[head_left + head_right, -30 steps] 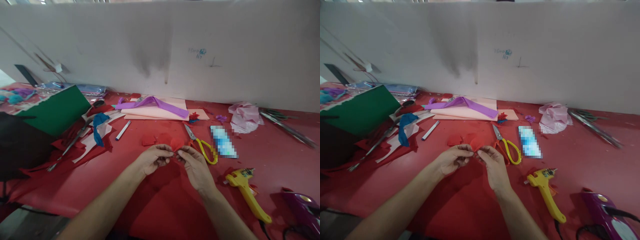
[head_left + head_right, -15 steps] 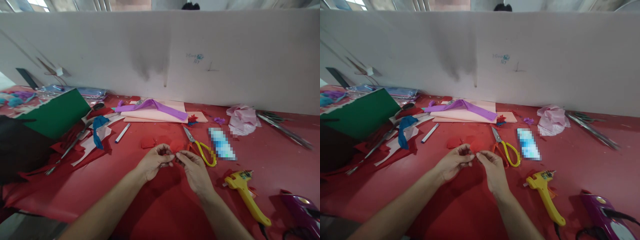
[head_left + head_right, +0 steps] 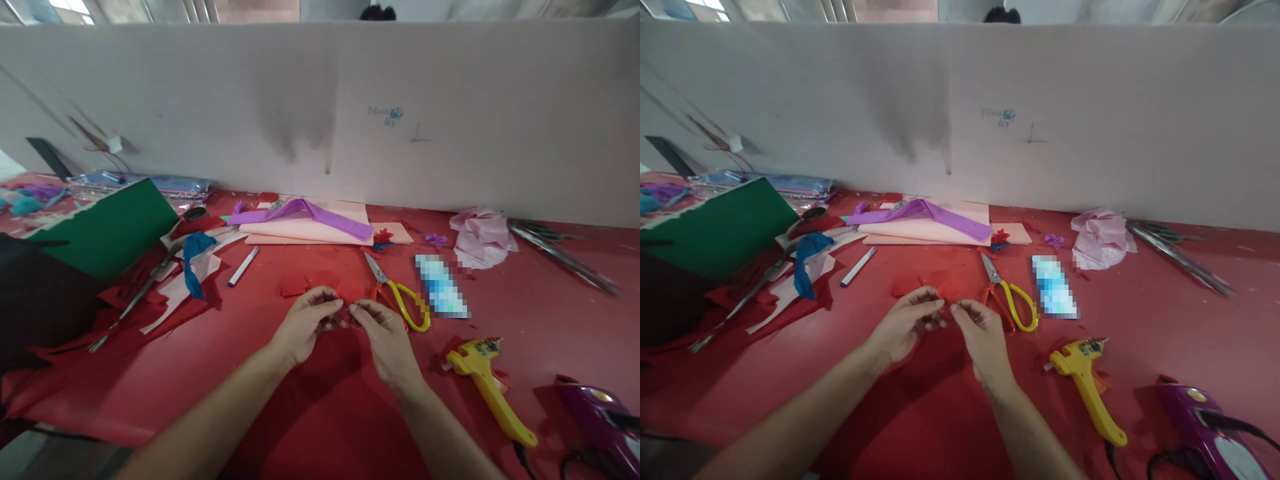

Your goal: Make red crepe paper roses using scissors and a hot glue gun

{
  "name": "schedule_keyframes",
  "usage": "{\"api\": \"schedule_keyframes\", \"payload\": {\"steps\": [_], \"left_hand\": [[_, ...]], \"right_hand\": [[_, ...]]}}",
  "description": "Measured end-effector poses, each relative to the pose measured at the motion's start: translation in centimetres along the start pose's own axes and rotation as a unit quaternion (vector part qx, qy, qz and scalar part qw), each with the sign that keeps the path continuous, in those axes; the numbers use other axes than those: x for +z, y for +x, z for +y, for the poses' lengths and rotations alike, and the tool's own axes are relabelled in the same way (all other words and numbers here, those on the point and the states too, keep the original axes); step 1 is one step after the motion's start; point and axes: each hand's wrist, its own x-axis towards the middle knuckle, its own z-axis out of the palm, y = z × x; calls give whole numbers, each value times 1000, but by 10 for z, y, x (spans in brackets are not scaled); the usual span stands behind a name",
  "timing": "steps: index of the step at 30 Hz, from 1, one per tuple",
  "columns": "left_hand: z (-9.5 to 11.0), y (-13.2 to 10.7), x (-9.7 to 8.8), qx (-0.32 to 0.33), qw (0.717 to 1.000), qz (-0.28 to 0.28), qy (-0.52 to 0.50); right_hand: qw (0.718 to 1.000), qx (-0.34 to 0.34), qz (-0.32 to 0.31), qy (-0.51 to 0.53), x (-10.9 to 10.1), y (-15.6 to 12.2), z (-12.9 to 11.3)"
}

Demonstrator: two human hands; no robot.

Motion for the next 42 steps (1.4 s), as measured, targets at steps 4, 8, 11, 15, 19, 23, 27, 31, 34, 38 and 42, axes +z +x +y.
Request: {"api": "schedule_keyframes", "payload": {"steps": [4, 8, 11, 15, 19, 23, 27, 31, 34, 38, 42], "left_hand": [[1, -1, 4, 23, 999, 26, 18], [1, -1, 5, 29, 998, 24, 44], [0, -1, 4, 17, 998, 14, 57], [-4, 0, 2, -9, 998, 9, 67], [-3, 1, 1, -13, 997, 15, 71], [0, 1, 0, -34, 996, -4, 82], [5, 1, -4, -78, 993, -43, 78], [8, 1, -7, -85, 991, -53, 93], [9, 1, -8, -82, 991, -52, 95], [11, -1, -12, -98, 989, -23, 107], [13, -13, -26, -125, 978, -14, 165]], "right_hand": [[1000, -7, -8, -16, -1, -1, 1], [999, -24, 21, 2, -3, -1, 2], [999, -5, 5, 39, -3, 0, 0], [996, 36, -13, 85, -2, 0, -3], [996, 42, 26, 72, -3, 2, -2], [996, 46, 31, 65, -3, 2, -1], [996, 52, 34, 68, -3, 1, -2], [996, 58, 30, 60, -3, 1, -3], [997, 56, 25, 56, -1, 2, -3], [998, 42, 20, -29, -5, -9, -14], [936, -69, 26, -345, -46, -46, -36]]}}
